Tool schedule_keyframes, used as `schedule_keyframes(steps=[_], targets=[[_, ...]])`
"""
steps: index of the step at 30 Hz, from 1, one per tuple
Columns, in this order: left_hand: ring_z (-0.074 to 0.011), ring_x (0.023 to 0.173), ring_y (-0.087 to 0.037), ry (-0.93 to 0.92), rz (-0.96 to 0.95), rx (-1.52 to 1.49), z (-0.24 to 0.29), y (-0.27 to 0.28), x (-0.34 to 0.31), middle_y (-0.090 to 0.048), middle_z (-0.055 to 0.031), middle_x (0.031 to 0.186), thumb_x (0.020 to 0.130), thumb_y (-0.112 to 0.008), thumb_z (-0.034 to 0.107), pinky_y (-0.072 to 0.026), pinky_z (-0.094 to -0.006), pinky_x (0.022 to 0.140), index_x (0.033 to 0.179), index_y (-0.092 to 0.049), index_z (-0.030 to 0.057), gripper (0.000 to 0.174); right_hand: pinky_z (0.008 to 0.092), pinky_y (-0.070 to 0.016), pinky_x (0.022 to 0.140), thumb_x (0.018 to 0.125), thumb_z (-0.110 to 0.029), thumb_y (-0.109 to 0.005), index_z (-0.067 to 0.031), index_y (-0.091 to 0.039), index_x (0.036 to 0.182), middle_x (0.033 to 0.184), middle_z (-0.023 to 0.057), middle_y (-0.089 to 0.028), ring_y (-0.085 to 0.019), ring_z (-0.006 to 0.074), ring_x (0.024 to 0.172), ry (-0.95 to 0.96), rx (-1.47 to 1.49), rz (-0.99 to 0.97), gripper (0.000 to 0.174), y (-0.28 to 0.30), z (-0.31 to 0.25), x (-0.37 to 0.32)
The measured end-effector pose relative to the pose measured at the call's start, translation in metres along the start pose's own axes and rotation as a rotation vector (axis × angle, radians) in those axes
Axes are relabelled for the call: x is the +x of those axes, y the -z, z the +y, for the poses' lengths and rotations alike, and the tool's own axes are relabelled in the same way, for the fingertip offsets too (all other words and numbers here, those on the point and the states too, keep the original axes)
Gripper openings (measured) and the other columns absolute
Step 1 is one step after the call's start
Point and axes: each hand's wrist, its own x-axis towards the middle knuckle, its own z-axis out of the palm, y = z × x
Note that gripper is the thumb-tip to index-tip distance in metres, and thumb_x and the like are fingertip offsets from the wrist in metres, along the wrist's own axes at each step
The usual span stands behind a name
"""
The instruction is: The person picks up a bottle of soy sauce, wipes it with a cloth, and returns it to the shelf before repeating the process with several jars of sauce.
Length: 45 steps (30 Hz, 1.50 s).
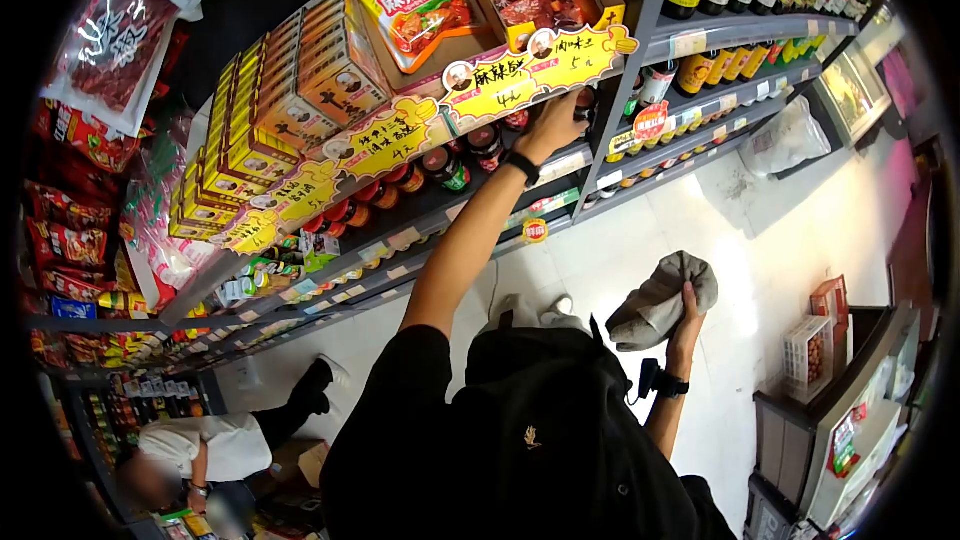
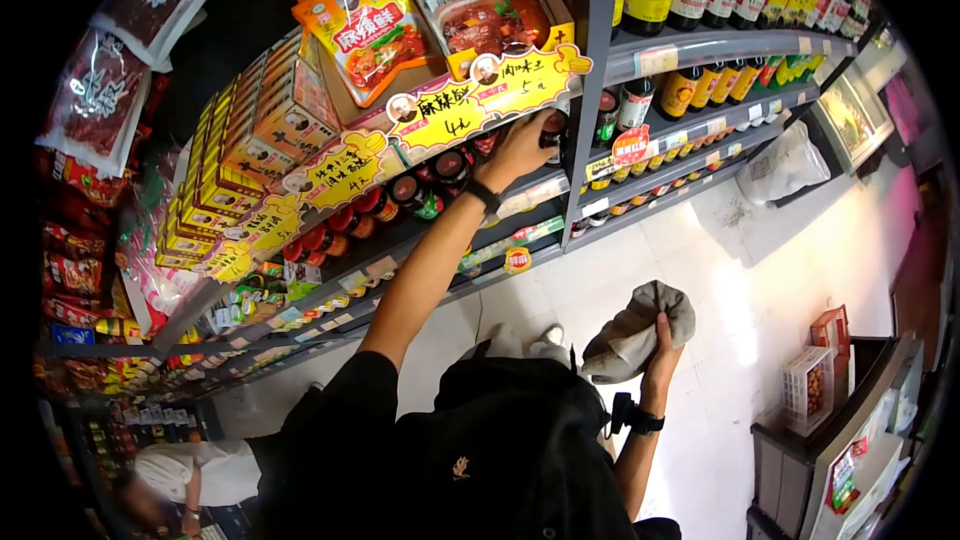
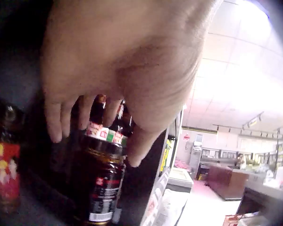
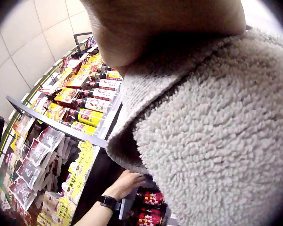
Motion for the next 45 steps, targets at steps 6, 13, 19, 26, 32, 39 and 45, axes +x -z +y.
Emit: schedule_keyframes(steps=[6, 13, 19, 26, 32, 39, 45], targets=[[-0.0412, 0.115, -0.058, 0.088, -0.082, 0.032, -0.009, -0.001, 0.024, -0.06, -0.027, 0.122, 0.067, -0.078, 0.018, -0.0473, -0.0419, 0.097, 0.131, -0.052, -0.0019, 0.071, 0.0358, -0.0401, 0.105, 0.093, -0.032, -0.066, 0.0029, -0.052, 0.135, 0.128, 0.0138, -0.059, -0.055, 0.024, 0.118, -0.012, 0.086, -0.011, 0.056, 0.009, -0.008, -0.009], [-0.0352, 0.113, -0.059, -0.093, -0.074, 0.294, -0.024, 0.003, 0.021, -0.061, -0.0245, 0.119, 0.072, -0.082, 0.036, -0.0475, -0.0423, 0.096, 0.128, -0.054, -0.0004, 0.073, 0.0376, -0.0393, 0.107, 0.093, -0.033, -0.066, 0.0017, -0.049, 0.139, 0.133, 0.0135, -0.058, -0.054, 0.0251, 0.122, 0.008, -0.025, 0.02, 0.06, 0.007, 0.013, -0.011], [-0.0374, 0.102, -0.061, -0.137, -0.113, 0.195, -0.012, 0.027, 0.009, -0.065, -0.0214, 0.1, 0.072, -0.084, 0.034, -0.0479, -0.0441, 0.089, 0.129, -0.05, -0.0019, 0.076, 0.0376, -0.0376, 0.108, 0.093, -0.035, -0.065, 0.002, -0.048, 0.139, 0.134, 0.0135, -0.057, -0.052, 0.0254, 0.124, 0.034, -0.058, 0.041, 0.061, -0.027, 0.002, -0.042], [-0.0348, 0.094, -0.063, -0.185, -0.352, 0.221, -0.039, 0.019, 0.02, -0.066, -0.0185, 0.093, 0.071, -0.078, 0.017, -0.0497, -0.0397, 0.078, 0.118, -0.062, 0.0031, 0.051, 0.0371, -0.0406, 0.106, 0.094, -0.032, -0.064, 0.0029, -0.05, 0.136, 0.131, 0.0138, -0.058, -0.055, 0.0244, 0.121, 0.015, 0.053, 0.036, 0.056, -0.033, 0.01, -0.053], [-0.0335, 0.09, -0.065, 0.056, -0.337, 0.028, -0.042, 0.041, 0.006, -0.069, -0.0157, 0.091, 0.073, -0.083, 0.037, -0.0502, -0.0425, 0.085, 0.125, -0.057, 0.0064, 0.066, 0.036, -0.039, 0.106, 0.094, -0.029, -0.066, 0.0026, -0.051, 0.136, 0.131, 0.0128, -0.059, -0.054, 0.0233, 0.121, 0.029, 0.055, 0.011, 0.054, -0.037, 0.009, -0.047], [-0.0319, 0.12, -0.055, -0.279, -0.275, 0.502, -0.071, 0.044, 0.006, -0.057, -0.0128, 0.133, 0.066, -0.072, 0.025, -0.0428, -0.0392, 0.101, 0.129, -0.054, 0.0162, 0.066, 0.0365, -0.04, 0.107, 0.095, -0.033, -0.063, 0.0025, -0.05, 0.138, 0.132, 0.0131, -0.058, -0.055, 0.0243, 0.122, 0.024, -0.006, -0.019, 0.057, -0.036, 0.006, -0.03], [-0.0345, 0.101, -0.061, -0.36, -0.01, 0.39, -0.067, 0.048, -0.004, -0.065, -0.0161, 0.104, 0.057, -0.085, 0.042, -0.0469, -0.043, 0.09, 0.104, -0.062, 0.0075, 0.063, 0.0365, -0.0407, 0.105, 0.094, -0.033, -0.063, 0.0019, -0.05, 0.137, 0.131, 0.0135, -0.059, -0.056, 0.024, 0.12, 0.031, -0.027, -0.001, 0.057, -0.033, 0.009, -0.031]])
